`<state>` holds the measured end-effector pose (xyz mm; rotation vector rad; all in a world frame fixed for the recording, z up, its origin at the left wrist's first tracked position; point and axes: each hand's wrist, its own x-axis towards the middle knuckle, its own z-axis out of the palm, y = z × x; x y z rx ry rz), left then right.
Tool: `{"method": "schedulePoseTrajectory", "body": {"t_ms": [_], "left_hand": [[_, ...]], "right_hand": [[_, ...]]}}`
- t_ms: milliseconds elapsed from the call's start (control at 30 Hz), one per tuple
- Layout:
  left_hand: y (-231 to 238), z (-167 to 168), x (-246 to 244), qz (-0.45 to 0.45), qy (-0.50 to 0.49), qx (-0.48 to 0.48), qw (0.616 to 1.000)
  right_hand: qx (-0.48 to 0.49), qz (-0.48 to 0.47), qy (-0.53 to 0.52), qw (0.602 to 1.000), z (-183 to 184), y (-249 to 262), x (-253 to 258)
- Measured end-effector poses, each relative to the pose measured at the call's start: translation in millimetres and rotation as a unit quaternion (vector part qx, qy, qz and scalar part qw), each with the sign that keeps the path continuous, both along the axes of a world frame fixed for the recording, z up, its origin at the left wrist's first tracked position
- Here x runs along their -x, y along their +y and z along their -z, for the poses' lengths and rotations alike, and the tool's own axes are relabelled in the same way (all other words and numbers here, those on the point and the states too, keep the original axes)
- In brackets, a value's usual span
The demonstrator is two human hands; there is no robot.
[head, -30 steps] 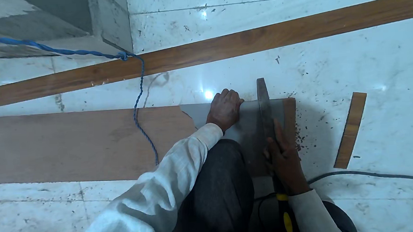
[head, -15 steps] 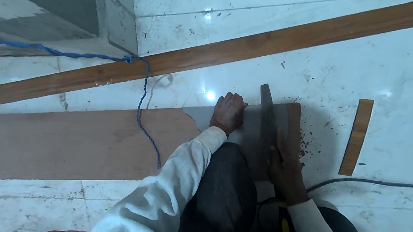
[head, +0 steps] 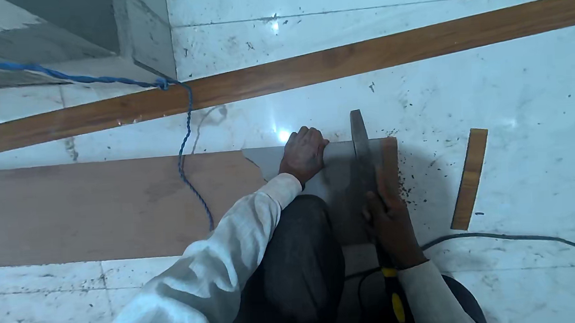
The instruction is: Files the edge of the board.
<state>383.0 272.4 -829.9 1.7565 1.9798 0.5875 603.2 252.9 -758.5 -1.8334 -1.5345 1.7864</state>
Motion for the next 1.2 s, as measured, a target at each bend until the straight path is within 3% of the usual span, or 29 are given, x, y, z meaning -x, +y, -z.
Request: {"method": "schedulePoseTrajectory", "body": {"t_ms": [533,1000,1100,1200], "left_hand": [[-0.8,2.9,0.0,0.000,0.000,-0.009,1.000],[-2.5,-1.3,-2.0,-0.007,0.015,0.009,1.000],[1.3,0.6,-0.9,-0.007,0.012,-0.012,1.000],[-0.8,1.7,0.5,-0.007,-0.005,-0.006,1.000]], "right_hand": [[0.013,-0.012,0.002,1.000,1.5,-1.2,2.3],[-0.148,-0.143,-0.160,0.965,7.5,9.7,20.4],[-0.154,-0.141,-0.154,0.966,11.5,17.8,21.7],[-0.176,-0.133,-0.163,0.962,4.9,-5.1,12.2]]}}
